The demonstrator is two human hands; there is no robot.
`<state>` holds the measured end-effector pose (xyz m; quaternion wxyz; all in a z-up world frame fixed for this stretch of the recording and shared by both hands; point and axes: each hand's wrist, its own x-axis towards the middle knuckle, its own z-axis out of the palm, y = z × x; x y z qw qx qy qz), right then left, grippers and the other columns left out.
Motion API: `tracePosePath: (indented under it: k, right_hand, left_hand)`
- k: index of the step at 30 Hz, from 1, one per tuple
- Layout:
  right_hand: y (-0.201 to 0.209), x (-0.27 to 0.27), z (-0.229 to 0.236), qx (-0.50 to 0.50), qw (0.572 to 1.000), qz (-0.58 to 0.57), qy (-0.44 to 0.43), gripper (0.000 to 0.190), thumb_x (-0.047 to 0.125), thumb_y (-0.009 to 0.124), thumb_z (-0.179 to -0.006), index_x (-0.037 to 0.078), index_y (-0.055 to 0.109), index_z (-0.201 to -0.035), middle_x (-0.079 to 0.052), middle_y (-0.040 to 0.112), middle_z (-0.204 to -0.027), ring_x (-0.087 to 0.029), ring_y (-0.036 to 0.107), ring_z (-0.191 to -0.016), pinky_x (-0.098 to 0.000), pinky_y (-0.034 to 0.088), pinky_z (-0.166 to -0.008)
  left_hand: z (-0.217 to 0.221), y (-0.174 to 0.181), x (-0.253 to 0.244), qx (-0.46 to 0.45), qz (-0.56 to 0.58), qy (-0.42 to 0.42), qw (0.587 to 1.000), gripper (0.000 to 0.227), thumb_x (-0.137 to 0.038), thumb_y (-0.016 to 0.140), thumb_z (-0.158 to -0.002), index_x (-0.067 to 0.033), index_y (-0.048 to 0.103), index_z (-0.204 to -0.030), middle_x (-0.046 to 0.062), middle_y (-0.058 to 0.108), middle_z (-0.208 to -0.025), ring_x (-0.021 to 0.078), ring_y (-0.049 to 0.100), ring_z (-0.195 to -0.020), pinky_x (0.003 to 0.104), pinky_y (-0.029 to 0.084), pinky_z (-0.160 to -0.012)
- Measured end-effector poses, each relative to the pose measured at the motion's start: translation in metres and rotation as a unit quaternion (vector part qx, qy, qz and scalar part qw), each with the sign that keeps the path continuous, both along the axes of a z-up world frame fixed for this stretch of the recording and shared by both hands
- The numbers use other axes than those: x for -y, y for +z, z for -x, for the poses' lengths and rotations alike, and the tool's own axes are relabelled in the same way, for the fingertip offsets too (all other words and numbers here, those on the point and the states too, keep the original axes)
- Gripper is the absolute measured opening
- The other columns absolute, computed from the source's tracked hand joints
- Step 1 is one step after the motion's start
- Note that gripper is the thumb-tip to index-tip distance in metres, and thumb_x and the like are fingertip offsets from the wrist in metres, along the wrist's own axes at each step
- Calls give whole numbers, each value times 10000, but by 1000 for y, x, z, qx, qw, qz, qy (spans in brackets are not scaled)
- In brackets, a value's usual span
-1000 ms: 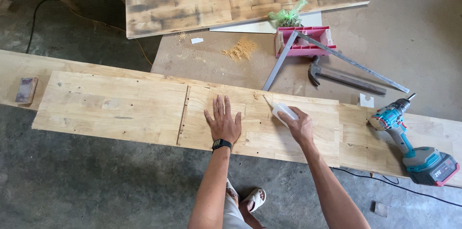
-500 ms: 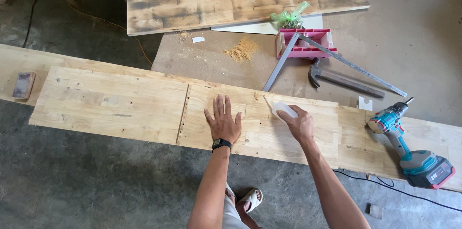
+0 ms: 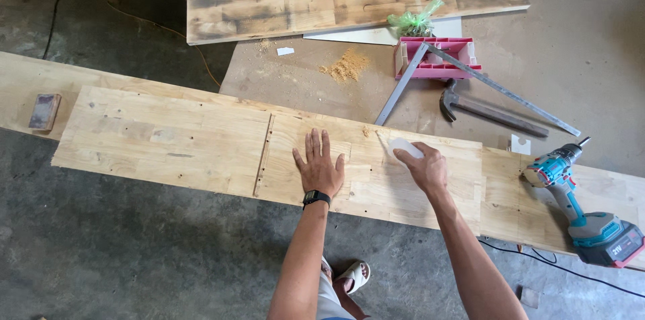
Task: The person applies wood glue from a plastic bottle onto several rectangular wooden boards and then presses the boards together by hand.
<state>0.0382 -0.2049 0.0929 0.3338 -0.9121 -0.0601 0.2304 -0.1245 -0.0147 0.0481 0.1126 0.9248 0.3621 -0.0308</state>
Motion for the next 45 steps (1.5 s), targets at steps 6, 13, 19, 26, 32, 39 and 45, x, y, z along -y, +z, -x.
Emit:
tracePosePath:
  k: [6,13,19,26,32,39,45]
  right_hand:
    - [7,-4,-4,14,1000,4,7,536,541,849,-714,204,794,-1127,-198,767,-1031,-414,706,-1062,-488,565,-886]
    - [2,-4,-10,13,1000,17,17,518,528,827,-730,208,793,-1136,-190,766,-1033,-407,707,-1064,-489,564,-894]
    - [2,-7,-11,24,1000,12,12,513,503,841,-734,171,797,-1122,-213,763,-1007,-419,714,-1041,-494,565,-876]
    - [4,-11,-19,23,999,35,21,508,504,833,-711,169,805,-1092,-197,765,-997,-412,712,-1040,-483,563,-877]
    - [-7,-9,-25,20,999,41,26,501,514,843,-706,190,806,-1087,-180,765,-995,-395,715,-1029,-476,566,-850]
    - [-8,7,-3,-30,998,-60,-9,646,451,879,-742,102,727,-1264,-231,723,-1177,-387,675,-1124,-480,545,-873]
    - [-49,17,65,-97,902,-390,-158,579,8,809,-783,-8,634,-1335,-145,666,-1153,-261,609,-1071,-376,524,-861]
  left_hand:
    - [0,-2,0,3,-13,-1,1000,772,-548,423,-992,-195,192,-1638,89,127,-1720,265,100,-1586,653,119,-1212]
    - [0,-3,0,-6,-15,-2,1000,769,-556,402,-1001,-198,176,-1643,83,104,-1724,263,84,-1587,656,117,-1211]
    - [-1,-2,0,6,-26,-1,1000,768,-548,432,-985,-193,217,-1632,91,159,-1712,261,121,-1582,652,139,-1207]
    - [0,-5,0,8,-29,-2,1000,773,-545,425,-988,-196,196,-1639,86,141,-1717,260,110,-1585,652,137,-1206]
    - [0,-5,0,7,-33,-2,999,769,-553,418,-986,-195,208,-1634,86,152,-1713,257,119,-1582,653,136,-1205]
    - [1,-6,0,28,-26,-1,999,772,-556,425,-980,-197,222,-1633,89,180,-1705,257,142,-1578,650,125,-1210]
    - [17,-29,-1,277,51,3,959,667,-529,577,-936,-260,466,-1537,21,503,-1539,218,417,-1454,517,158,-1236]
